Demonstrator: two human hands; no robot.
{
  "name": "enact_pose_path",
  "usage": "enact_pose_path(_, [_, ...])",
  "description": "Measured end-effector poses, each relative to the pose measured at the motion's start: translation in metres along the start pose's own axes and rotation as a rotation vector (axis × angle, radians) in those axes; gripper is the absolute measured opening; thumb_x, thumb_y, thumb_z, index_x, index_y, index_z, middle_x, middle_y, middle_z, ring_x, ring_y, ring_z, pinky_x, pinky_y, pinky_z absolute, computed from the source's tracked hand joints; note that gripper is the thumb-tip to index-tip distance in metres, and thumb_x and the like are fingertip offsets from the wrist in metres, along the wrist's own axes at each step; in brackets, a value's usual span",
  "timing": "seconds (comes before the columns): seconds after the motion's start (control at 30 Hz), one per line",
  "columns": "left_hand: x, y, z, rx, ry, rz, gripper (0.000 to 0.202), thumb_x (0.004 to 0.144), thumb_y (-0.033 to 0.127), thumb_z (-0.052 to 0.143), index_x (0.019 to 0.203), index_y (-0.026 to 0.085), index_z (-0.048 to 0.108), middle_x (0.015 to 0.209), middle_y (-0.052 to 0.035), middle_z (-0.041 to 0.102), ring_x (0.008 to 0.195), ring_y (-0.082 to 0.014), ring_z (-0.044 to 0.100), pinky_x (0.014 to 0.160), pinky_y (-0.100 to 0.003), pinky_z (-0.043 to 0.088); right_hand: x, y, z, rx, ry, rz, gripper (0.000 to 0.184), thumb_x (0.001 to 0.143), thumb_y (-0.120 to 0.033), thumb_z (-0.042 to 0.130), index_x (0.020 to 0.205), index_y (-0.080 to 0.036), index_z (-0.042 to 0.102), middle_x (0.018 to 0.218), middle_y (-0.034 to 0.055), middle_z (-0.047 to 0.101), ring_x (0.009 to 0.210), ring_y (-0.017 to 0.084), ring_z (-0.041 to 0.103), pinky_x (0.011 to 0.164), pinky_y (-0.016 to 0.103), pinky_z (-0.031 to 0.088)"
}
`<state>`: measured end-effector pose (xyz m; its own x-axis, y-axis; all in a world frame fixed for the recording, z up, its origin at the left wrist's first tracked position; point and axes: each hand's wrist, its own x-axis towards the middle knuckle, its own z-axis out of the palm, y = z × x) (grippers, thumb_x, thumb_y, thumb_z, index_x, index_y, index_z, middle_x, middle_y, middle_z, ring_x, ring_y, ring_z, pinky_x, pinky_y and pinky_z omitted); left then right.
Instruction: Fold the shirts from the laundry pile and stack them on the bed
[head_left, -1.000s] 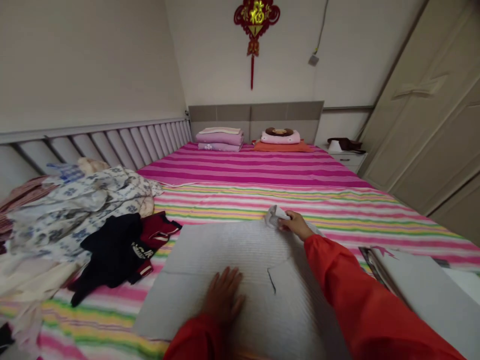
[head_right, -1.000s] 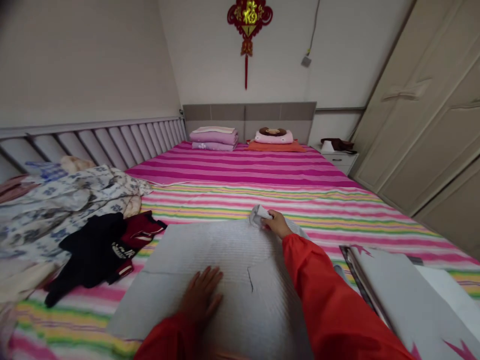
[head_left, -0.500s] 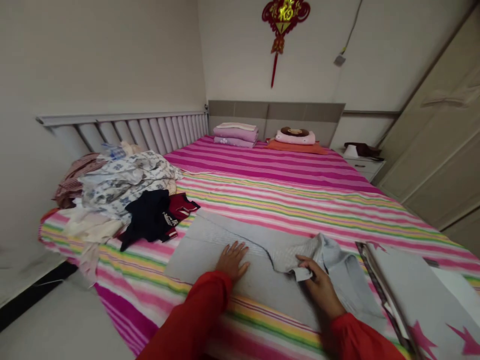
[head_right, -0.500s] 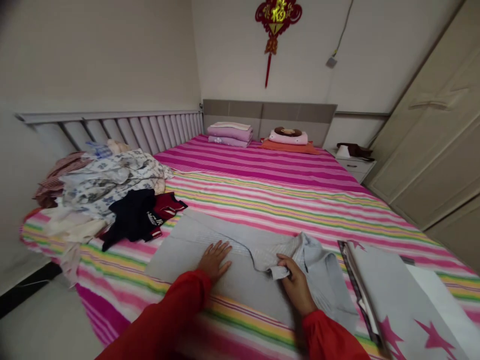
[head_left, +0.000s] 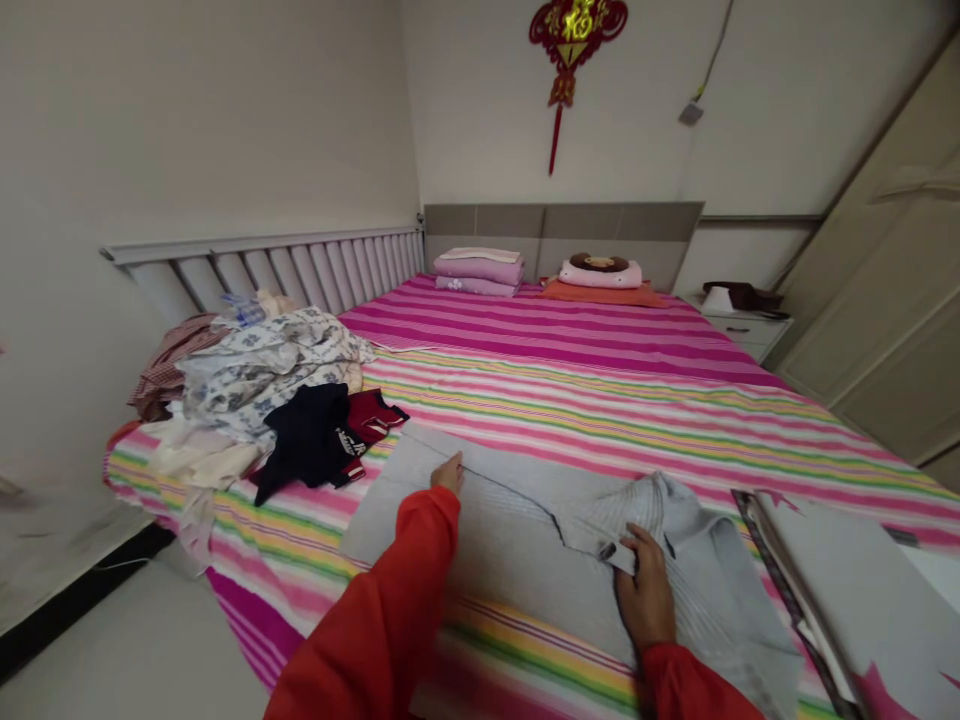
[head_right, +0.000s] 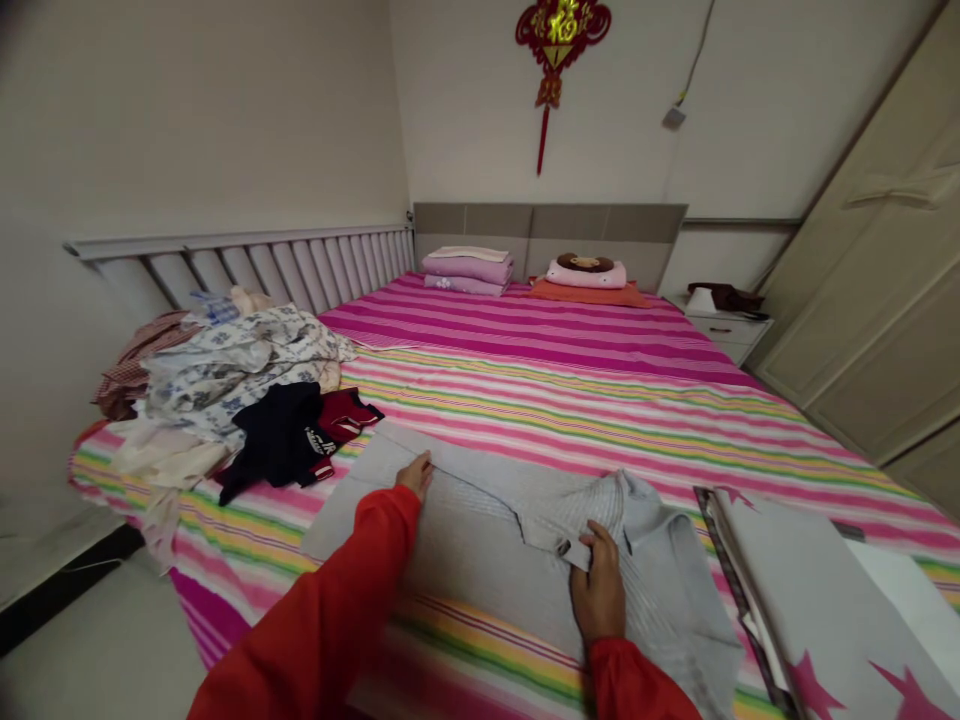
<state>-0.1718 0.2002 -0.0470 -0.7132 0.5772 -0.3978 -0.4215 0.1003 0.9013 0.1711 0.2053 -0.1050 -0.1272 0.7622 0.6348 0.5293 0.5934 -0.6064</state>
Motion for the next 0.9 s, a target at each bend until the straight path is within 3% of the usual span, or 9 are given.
enact_pose_path(0.17, [0.04,0.035,-0.004,-0.133,0.107,-0.13,0.031,0.087,0.035,0.06,0.111,0.014,0.059,0.104,-0.0074,0.063,0.085,-0.0148,0.062,0.074,-0.032,0.055,0.002,-0.003,-0.002,-0.013,0.005,0.04,0.025,0.069,-0.02,0.044,0.093,-0.022,0.049,0.115,0.0145,0.056,0.11,0.027,0.052,0.098,0.05,0.04])
enact_pose_path(0.33, [0.059,0.065,-0.03,-0.188,0.135,-0.13,0.03,0.089,0.033,0.058,0.114,0.016,0.057,0.108,-0.0065,0.062,0.087,-0.0152,0.062,0.073,-0.033,0.055,0.002,-0.006,-0.003,-0.027,0.032,0.026,0.023,0.07,-0.02,0.043,0.092,-0.022,0.047,0.114,0.0145,0.055,0.111,0.027,0.05,0.097,0.051,0.038])
enact_pose_path(0.5, [0.047,0.077,-0.08,-0.134,0.204,-0.057,0.026,0.089,0.03,0.058,0.11,0.014,0.059,0.103,-0.0052,0.062,0.082,-0.0132,0.061,0.068,-0.03,0.055,0.003,-0.006,-0.004,0.004,0.068,0.066,0.024,0.07,-0.021,0.044,0.093,-0.022,0.047,0.116,0.0149,0.053,0.113,0.028,0.048,0.099,0.052,0.036])
enact_pose_path(0.63, [0.025,0.069,-0.112,-0.012,0.259,0.034,0.018,0.081,0.013,0.064,0.099,0.013,0.059,0.088,-0.0011,0.062,0.07,-0.0098,0.06,0.063,-0.025,0.055,0.003,-0.007,-0.005,0.012,0.1,0.102,0.022,0.069,-0.022,0.045,0.091,-0.022,0.046,0.115,0.0145,0.053,0.112,0.029,0.048,0.099,0.053,0.034])
enact_pose_path(0.7, [0.018,0.065,-0.122,0.071,0.287,0.094,0.027,0.074,0.004,0.066,0.098,0.014,0.058,0.088,-0.0015,0.062,0.073,-0.0114,0.062,0.068,-0.028,0.056,0.004,-0.006,-0.005,0.014,0.111,0.101,0.022,0.068,-0.022,0.044,0.091,-0.022,0.046,0.114,0.0142,0.053,0.112,0.028,0.048,0.099,0.052,0.035])
enact_pose_path(0.8, [0.01,0.063,-0.13,0.22,0.317,0.213,0.039,0.067,-0.001,0.067,0.102,0.015,0.059,0.097,-0.0057,0.063,0.093,-0.019,0.064,0.085,-0.036,0.055,0.004,-0.005,-0.004,0.021,0.134,0.082,0.023,0.067,-0.02,0.043,0.09,-0.022,0.046,0.114,0.0142,0.053,0.111,0.028,0.048,0.098,0.052,0.035])
enact_pose_path(0.9, [0.001,0.065,-0.128,0.364,0.323,0.333,0.046,0.063,-0.004,0.065,0.104,0.016,0.061,0.113,-0.0106,0.063,0.122,-0.0269,0.052,0.108,-0.045,0.037,0.005,-0.004,-0.004,0.034,0.173,0.071,0.022,0.067,-0.019,0.042,0.088,-0.021,0.046,0.112,0.0141,0.054,0.111,0.028,0.048,0.098,0.052,0.034])
